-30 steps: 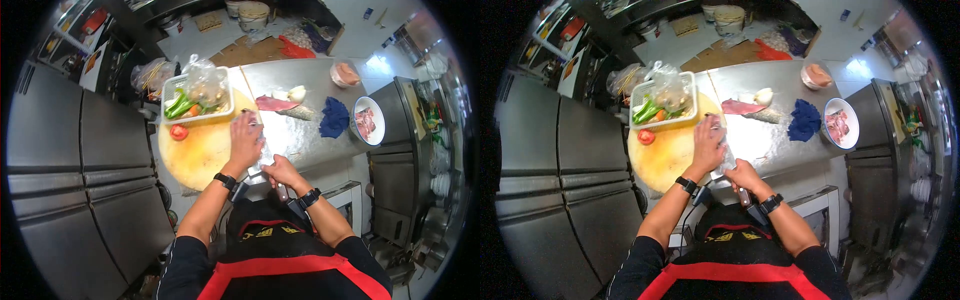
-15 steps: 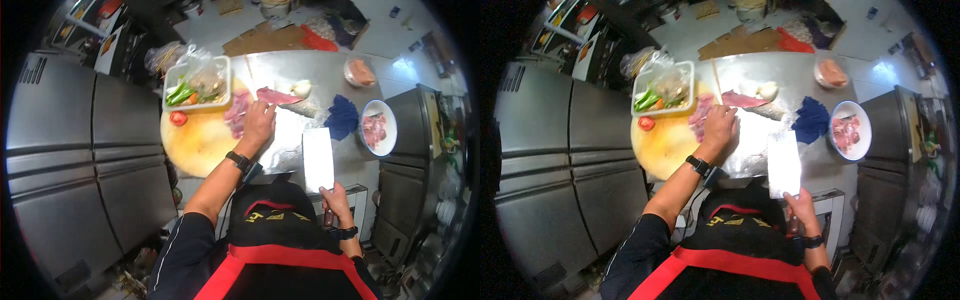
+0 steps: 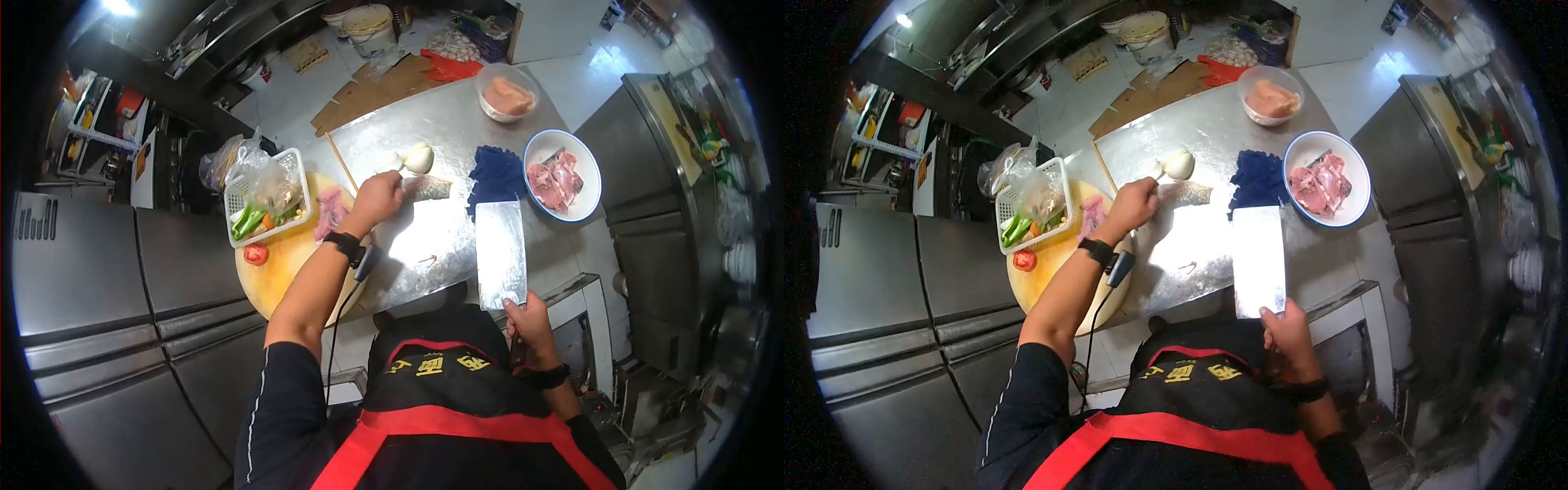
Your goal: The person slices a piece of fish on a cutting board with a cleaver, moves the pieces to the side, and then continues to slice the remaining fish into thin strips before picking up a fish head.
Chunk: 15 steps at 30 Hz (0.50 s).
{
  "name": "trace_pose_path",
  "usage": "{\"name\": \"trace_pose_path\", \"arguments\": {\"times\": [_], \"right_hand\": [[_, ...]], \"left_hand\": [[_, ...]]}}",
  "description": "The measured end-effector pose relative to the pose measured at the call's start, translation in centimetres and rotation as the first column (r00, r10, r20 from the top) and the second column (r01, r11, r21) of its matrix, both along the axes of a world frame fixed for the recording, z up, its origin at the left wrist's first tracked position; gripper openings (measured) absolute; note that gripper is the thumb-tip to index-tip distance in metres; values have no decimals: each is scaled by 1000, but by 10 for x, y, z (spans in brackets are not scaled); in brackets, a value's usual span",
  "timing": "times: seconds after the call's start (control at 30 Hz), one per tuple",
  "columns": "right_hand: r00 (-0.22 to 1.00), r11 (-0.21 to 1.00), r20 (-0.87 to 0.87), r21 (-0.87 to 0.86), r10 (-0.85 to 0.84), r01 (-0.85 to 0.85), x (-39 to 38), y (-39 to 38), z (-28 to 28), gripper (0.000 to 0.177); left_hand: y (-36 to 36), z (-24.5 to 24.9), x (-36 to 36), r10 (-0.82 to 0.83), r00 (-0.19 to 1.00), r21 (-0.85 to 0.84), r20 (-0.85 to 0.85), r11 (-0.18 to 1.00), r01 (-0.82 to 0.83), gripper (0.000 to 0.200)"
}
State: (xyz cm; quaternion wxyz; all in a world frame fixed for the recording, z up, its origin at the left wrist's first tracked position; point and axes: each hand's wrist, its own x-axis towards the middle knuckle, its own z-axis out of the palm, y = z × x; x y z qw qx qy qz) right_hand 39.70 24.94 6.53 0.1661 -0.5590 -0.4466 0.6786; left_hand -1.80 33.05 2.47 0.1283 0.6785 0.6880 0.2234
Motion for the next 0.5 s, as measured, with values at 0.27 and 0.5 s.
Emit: {"name": "trace_pose_path", "arguments": {"times": [0.27,0.5], "right_hand": [[996,997,-62,-52,-61,57,-7,-3,-1,22],[992,998,-122,-57,25,-32,-31,2,-8,22]], "left_hand": [[-60,77,-15,328,18,-323,945,938,-122,44],[-247,136,-46,254,-160,-298,954,869,-395,30]]}}
